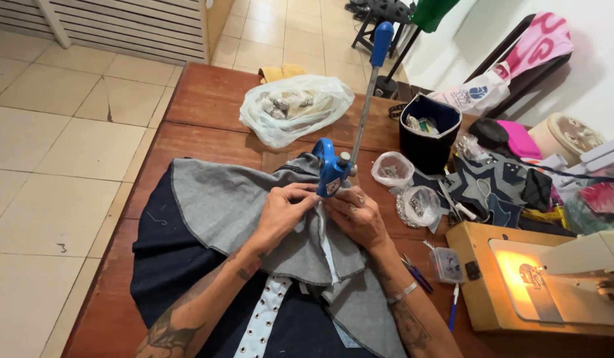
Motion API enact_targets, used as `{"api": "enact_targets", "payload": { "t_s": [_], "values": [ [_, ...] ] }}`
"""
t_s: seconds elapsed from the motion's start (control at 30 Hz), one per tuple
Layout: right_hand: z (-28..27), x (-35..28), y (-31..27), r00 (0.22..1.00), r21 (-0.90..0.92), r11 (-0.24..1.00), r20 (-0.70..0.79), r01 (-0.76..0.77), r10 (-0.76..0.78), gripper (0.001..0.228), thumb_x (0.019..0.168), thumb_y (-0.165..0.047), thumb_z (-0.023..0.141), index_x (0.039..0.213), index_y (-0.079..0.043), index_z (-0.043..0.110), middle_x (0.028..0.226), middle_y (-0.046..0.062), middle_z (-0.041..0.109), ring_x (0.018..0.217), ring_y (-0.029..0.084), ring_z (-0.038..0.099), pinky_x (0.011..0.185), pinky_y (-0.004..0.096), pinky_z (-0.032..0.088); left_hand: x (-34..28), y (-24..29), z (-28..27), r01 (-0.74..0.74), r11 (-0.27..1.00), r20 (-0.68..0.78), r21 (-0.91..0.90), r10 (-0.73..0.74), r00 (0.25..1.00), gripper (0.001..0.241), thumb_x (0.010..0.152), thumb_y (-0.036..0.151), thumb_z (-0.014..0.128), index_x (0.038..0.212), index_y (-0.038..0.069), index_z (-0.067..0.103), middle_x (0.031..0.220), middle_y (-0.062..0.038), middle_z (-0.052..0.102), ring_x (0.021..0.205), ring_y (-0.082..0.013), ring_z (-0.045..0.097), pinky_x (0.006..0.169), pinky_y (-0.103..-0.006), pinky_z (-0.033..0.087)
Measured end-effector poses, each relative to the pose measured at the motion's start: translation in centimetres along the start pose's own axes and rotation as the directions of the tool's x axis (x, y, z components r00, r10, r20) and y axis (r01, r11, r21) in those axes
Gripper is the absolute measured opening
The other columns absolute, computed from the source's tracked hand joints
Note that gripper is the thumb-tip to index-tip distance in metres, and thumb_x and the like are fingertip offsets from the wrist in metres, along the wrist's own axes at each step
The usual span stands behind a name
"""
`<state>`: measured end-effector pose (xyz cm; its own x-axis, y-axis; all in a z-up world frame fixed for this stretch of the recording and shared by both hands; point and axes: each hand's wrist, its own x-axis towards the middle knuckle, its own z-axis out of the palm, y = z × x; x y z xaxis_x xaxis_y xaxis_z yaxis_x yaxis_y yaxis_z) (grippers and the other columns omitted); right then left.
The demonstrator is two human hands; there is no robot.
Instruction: Attaching metal hardware to a garment using a manual hand press
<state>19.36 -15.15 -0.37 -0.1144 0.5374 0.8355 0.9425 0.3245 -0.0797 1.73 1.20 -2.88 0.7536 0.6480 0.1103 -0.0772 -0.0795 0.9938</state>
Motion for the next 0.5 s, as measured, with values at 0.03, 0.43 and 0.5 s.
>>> {"api": "enact_targets", "payload": {
  "t_s": [0.03, 0.43, 0.5],
  "values": [
    [0.1, -0.3, 0.0, 1.0, 0.0, 1.0, 0.0, -0.006, 0.006, 0.013, 0.107, -0.013, 0.093, 0.119, -0.012, 0.098, 0.101, 0.01, 0.084, 0.085, 0.034, 0.079, 0.077, 0.044, 0.072, -0.1, -0.3, 0.1, 0.005, 1.0, 0.003, 0.001, -0.005, 1.0, 0.014, 0.099, 0.033, 0.094, 0.104, 0.023, 0.103, 0.133, -0.004, 0.097, 0.122, -0.0312, 0.091, 0.107, -0.0448, 0.068],
    [0.0, -0.5, 0.4, 0.98, -0.159, 0.969, -0.029, 0.191, -0.198, 0.009, 0.107, -0.006, 0.09, 0.115, -0.007, 0.094, 0.101, 0.013, 0.082, 0.089, 0.034, 0.083, 0.084, 0.04, 0.076, -0.2, -1.1, 0.1, -0.255, 0.954, -0.024, 0.156, 0.262, 0.965, 0.012, 0.105, 0.025, 0.092, 0.111, 0.024, 0.103, 0.128, -0.004, 0.097, 0.118, -0.0359, 0.09, 0.104, -0.0464, 0.069],
    [-0.5, 0.1, -0.3, 0.952, -0.312, 0.903, 0.017, 0.296, -0.306, 0.016, 0.106, -0.004, 0.086, 0.119, -0.01, 0.093, 0.099, 0.013, 0.078, 0.089, 0.034, 0.081, 0.088, 0.04, 0.077, -0.5, -0.8, 0.0, -0.344, 0.917, -0.012, 0.203, 0.354, 0.935, 0.013, 0.108, 0.021, 0.091, 0.115, 0.021, 0.102, 0.127, -0.008, 0.097, 0.114, -0.0399, 0.089, 0.101, -0.0475, 0.07]
  ]
}}
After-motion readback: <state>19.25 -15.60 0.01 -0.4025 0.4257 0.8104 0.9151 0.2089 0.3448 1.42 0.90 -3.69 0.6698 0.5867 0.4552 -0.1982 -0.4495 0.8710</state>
